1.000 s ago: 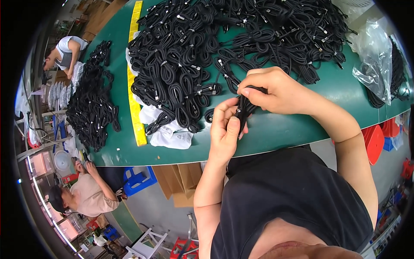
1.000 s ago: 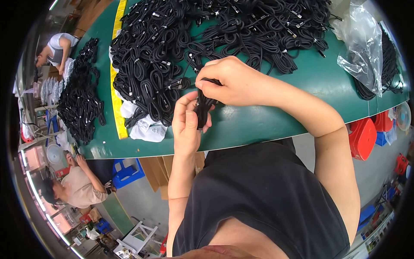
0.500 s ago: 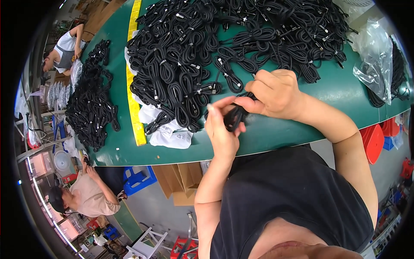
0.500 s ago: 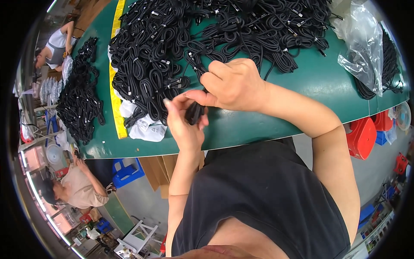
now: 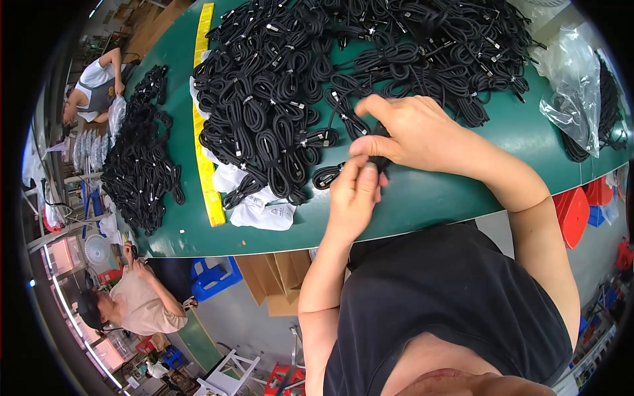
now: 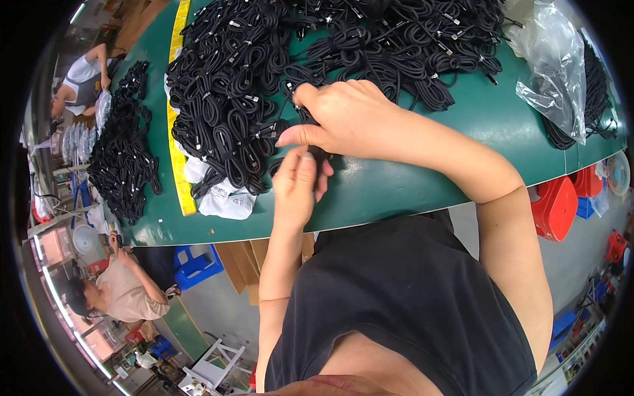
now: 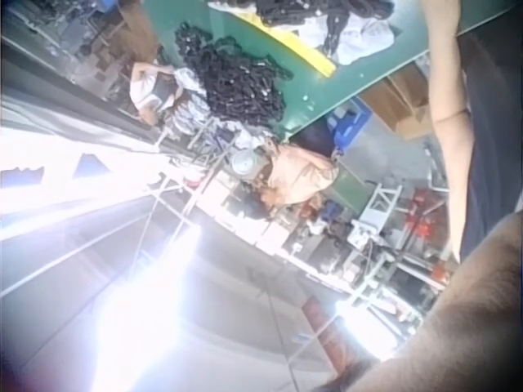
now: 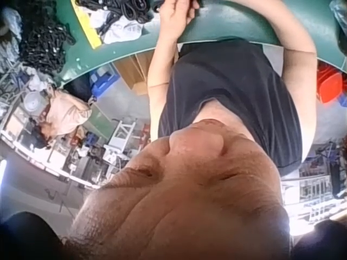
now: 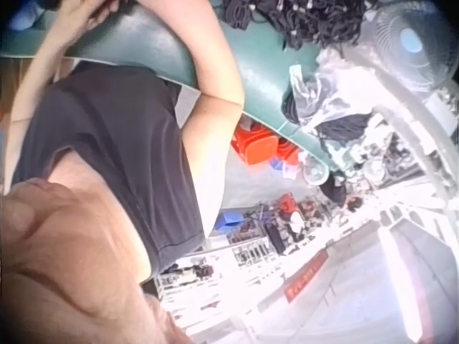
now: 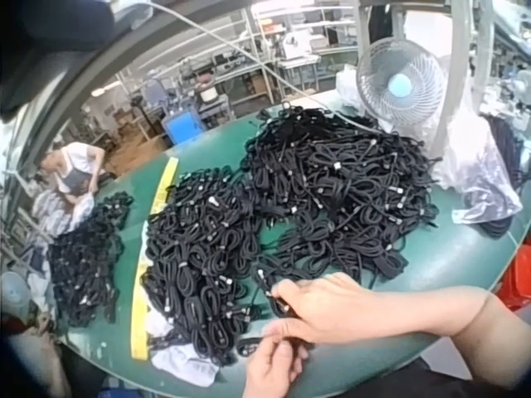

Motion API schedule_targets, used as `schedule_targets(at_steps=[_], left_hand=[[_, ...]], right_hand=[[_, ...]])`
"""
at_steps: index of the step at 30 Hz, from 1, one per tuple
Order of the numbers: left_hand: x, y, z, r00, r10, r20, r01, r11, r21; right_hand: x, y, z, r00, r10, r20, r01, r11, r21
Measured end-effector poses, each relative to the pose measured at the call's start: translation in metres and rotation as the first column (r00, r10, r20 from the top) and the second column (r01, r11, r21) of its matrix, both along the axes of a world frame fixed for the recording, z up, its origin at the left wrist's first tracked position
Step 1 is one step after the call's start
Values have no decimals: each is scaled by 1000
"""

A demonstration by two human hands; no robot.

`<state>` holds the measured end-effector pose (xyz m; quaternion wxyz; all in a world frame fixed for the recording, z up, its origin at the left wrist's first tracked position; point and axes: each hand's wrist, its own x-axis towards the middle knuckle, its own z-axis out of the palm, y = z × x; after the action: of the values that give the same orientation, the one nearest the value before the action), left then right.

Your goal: Bundling black electronic cables with white ties at a workbench.

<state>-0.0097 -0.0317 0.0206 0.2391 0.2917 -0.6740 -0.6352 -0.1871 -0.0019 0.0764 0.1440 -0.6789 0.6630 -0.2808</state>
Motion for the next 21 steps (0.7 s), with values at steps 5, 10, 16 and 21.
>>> schedule_targets(at_steps=[5, 10, 16, 21], left_hand=[[2, -5, 14, 922, 140, -361, 139, 751, 645], [16, -6, 17, 742, 180, -646, 378, 683, 625], [18, 1, 14, 936, 77, -344, 41, 946, 323], [2, 6, 7, 901, 171, -399, 29, 894, 448]], right_hand=[[-8, 14, 13, 976, 210, -65, -219, 954, -207], [-13, 34, 18, 939, 310, -147, -342, 887, -312], [3, 43, 19, 925, 373, 72, -345, 904, -253], [18, 40, 7, 978, 199, 57, -178, 952, -251]])
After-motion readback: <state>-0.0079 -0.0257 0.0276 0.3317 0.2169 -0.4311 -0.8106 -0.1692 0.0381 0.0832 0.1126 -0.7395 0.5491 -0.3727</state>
